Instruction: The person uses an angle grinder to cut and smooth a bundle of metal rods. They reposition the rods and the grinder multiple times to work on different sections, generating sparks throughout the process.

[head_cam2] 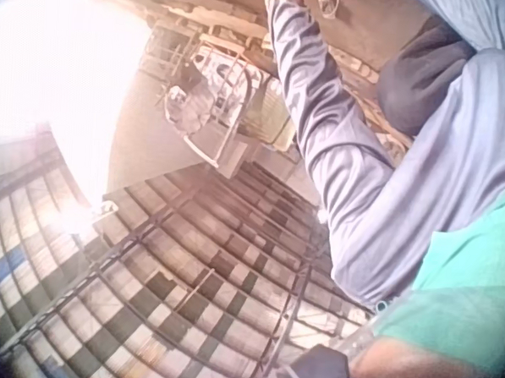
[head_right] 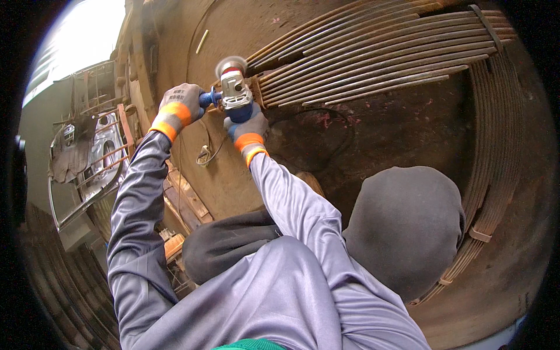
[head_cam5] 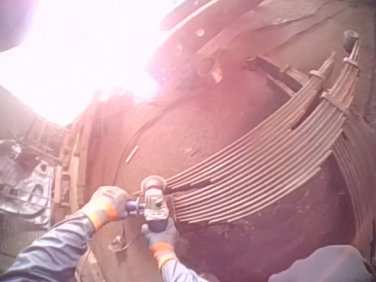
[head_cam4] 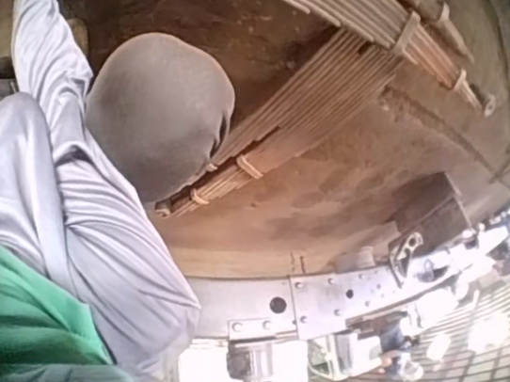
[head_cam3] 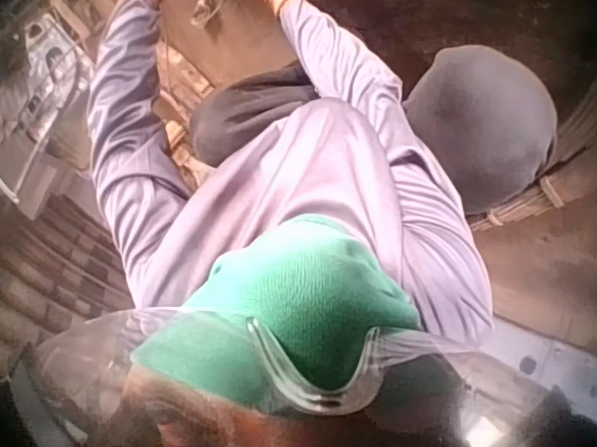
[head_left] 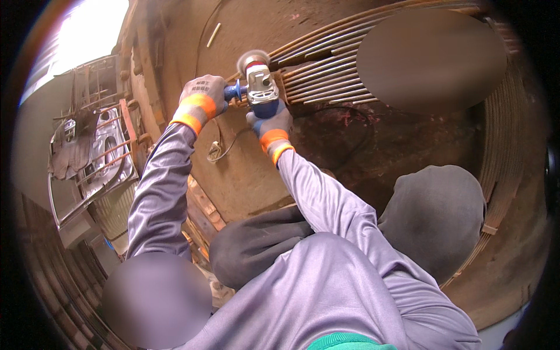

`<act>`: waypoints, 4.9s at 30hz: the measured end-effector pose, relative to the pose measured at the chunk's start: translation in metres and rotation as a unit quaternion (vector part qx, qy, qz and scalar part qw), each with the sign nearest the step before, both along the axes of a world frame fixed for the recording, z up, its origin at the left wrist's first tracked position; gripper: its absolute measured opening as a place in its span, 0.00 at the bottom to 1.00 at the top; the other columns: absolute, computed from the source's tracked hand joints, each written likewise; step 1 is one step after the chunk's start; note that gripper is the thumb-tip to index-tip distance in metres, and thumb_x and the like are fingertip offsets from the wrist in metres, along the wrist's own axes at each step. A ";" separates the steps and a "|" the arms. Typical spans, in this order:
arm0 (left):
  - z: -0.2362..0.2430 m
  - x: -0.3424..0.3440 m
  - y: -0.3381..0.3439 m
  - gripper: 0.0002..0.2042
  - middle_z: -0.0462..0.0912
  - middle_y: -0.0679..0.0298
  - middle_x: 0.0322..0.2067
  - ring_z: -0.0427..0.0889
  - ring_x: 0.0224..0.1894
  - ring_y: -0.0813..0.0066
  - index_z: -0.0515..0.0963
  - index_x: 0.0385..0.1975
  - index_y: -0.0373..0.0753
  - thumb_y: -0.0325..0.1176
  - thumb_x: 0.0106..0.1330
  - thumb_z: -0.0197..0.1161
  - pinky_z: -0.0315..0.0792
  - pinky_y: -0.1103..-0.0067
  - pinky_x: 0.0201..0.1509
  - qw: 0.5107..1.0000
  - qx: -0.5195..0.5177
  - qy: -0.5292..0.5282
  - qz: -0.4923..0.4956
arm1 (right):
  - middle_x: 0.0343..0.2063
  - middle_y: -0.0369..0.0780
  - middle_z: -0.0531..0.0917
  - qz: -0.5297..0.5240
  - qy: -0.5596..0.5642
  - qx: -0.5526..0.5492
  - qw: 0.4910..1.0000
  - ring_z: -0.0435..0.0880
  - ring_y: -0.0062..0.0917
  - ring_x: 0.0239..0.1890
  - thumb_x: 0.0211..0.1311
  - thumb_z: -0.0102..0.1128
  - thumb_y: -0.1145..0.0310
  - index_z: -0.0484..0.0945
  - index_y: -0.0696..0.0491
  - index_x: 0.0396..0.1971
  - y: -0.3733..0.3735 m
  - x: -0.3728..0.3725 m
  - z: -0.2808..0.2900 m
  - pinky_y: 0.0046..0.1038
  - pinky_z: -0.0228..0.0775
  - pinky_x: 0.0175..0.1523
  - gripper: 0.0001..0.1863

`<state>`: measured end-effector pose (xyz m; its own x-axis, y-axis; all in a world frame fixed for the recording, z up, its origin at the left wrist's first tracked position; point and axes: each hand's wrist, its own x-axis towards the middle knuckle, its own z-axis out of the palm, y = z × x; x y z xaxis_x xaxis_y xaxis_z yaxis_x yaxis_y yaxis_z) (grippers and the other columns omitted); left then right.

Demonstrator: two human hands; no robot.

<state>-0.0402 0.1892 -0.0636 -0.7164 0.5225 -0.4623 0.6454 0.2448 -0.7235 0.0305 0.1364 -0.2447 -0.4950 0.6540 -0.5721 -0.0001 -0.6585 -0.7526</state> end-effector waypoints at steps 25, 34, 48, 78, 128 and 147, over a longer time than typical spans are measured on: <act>-0.014 -0.008 -0.008 0.13 0.90 0.55 0.42 0.89 0.47 0.54 0.89 0.42 0.48 0.36 0.58 0.67 0.81 0.62 0.54 0.999 0.038 -0.010 -0.004 | 0.37 0.44 0.90 -0.023 0.048 0.031 0.998 0.90 0.34 0.40 0.35 0.80 0.61 0.83 0.51 0.44 0.007 -0.003 -0.019 0.36 0.81 0.49 0.30; -0.007 0.005 0.005 0.13 0.90 0.54 0.44 0.89 0.48 0.54 0.89 0.44 0.47 0.36 0.60 0.67 0.81 0.63 0.56 1.000 0.020 0.002 0.010 | 0.36 0.43 0.90 0.011 -0.005 0.028 1.000 0.90 0.33 0.40 0.36 0.78 0.60 0.85 0.50 0.41 0.010 -0.002 -0.019 0.34 0.80 0.50 0.26; 0.017 0.036 0.033 0.14 0.89 0.52 0.46 0.88 0.50 0.53 0.89 0.46 0.46 0.34 0.62 0.65 0.81 0.63 0.57 0.999 -0.021 0.028 -0.002 | 0.37 0.42 0.91 0.018 0.038 -0.044 0.998 0.91 0.33 0.40 0.32 0.82 0.63 0.86 0.48 0.41 0.022 0.023 0.012 0.35 0.80 0.52 0.27; 0.016 0.036 0.034 0.12 0.90 0.57 0.45 0.89 0.49 0.55 0.89 0.44 0.50 0.36 0.63 0.66 0.81 0.63 0.56 0.999 -0.013 0.027 -0.036 | 0.33 0.43 0.89 -0.072 0.041 -0.036 0.996 0.89 0.34 0.38 0.34 0.77 0.65 0.84 0.51 0.38 0.016 0.007 0.014 0.35 0.80 0.50 0.23; 0.039 0.063 0.053 0.11 0.90 0.57 0.45 0.89 0.49 0.55 0.89 0.44 0.50 0.36 0.64 0.65 0.82 0.62 0.55 0.997 -0.025 0.021 -0.068 | 0.31 0.33 0.85 -0.246 0.190 -0.058 0.949 0.80 0.16 0.32 0.42 0.72 0.72 0.82 0.54 0.39 0.012 0.010 0.029 0.25 0.76 0.42 0.19; 0.052 0.071 0.052 0.11 0.90 0.57 0.45 0.89 0.49 0.56 0.89 0.44 0.50 0.37 0.63 0.67 0.81 0.63 0.55 0.996 -0.019 0.019 -0.083 | 0.31 0.34 0.88 -0.227 0.132 -0.017 0.965 0.85 0.18 0.33 0.39 0.79 0.69 0.84 0.52 0.40 0.009 0.016 0.029 0.27 0.79 0.44 0.23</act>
